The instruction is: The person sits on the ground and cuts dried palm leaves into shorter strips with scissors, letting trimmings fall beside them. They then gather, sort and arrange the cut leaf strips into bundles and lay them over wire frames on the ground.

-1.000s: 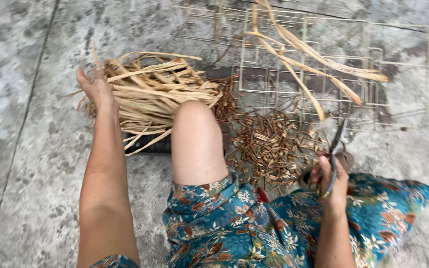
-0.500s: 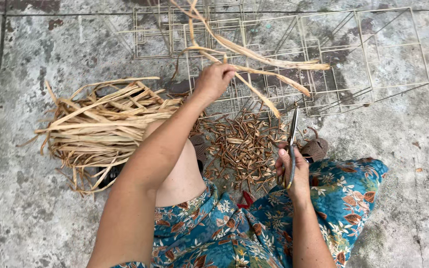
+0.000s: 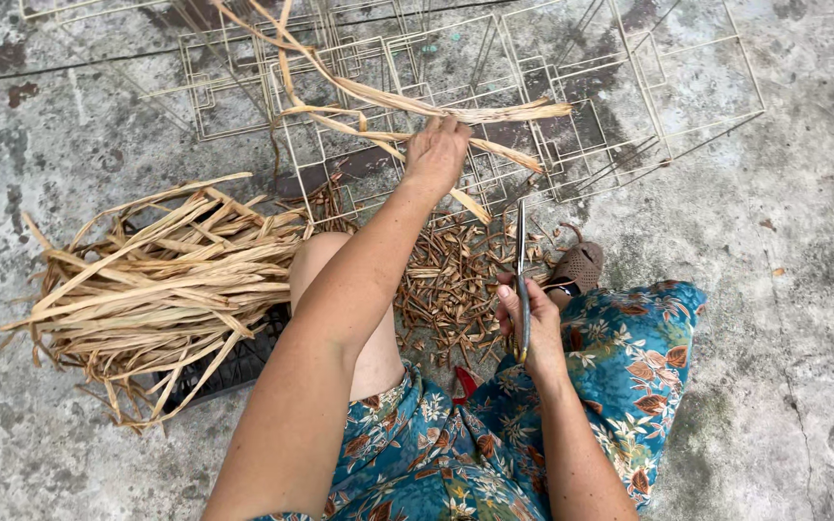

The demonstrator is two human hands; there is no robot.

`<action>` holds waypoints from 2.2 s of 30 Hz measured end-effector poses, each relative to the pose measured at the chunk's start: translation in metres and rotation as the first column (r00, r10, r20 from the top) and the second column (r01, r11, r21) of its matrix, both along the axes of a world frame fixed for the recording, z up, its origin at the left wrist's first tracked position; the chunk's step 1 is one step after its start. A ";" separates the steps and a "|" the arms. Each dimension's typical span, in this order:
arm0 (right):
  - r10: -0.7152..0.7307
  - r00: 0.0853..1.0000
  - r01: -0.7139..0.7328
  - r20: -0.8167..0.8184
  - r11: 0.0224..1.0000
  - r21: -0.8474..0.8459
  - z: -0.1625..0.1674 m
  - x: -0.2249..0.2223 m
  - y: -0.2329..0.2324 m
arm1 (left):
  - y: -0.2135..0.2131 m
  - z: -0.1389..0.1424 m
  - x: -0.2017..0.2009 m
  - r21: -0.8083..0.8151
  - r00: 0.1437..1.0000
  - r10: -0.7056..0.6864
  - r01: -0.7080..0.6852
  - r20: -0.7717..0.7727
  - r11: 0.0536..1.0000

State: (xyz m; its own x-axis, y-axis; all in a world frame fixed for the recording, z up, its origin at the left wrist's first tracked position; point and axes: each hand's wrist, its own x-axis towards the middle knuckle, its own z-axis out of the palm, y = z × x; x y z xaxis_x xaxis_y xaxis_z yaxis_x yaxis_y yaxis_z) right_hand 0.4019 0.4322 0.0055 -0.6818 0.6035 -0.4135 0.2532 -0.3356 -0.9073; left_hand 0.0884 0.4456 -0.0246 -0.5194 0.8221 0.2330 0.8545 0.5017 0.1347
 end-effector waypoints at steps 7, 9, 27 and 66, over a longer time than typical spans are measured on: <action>-0.036 0.998 0.038 -0.053 0.999 0.031 0.012 -0.002 0.004 | -0.023 0.049 0.002 0.309 0.986 -0.127 0.154 -0.106 0.939; -0.047 0.997 0.050 -0.054 0.997 0.066 0.015 -0.004 0.005 | -0.036 0.076 0.008 0.476 0.964 -0.137 0.234 -0.230 0.848; -0.210 0.827 0.262 -0.522 0.965 0.026 0.032 -0.022 0.005 | -0.167 0.085 0.103 0.219 0.573 -0.340 0.271 0.745 0.937; -0.232 0.914 0.229 -0.333 0.972 -0.048 0.006 -0.025 -0.024 | -0.091 0.041 0.145 0.318 0.244 -0.270 -0.189 0.931 0.929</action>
State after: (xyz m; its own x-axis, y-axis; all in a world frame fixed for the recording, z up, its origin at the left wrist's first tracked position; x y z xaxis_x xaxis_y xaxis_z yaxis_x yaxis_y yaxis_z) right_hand 0.3767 0.4085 0.0117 -0.6236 0.7579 -0.1914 -0.1494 -0.3559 -0.9225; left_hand 0.2336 0.3549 0.0164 -0.5040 0.8445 -0.1810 -0.0140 0.2016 0.9794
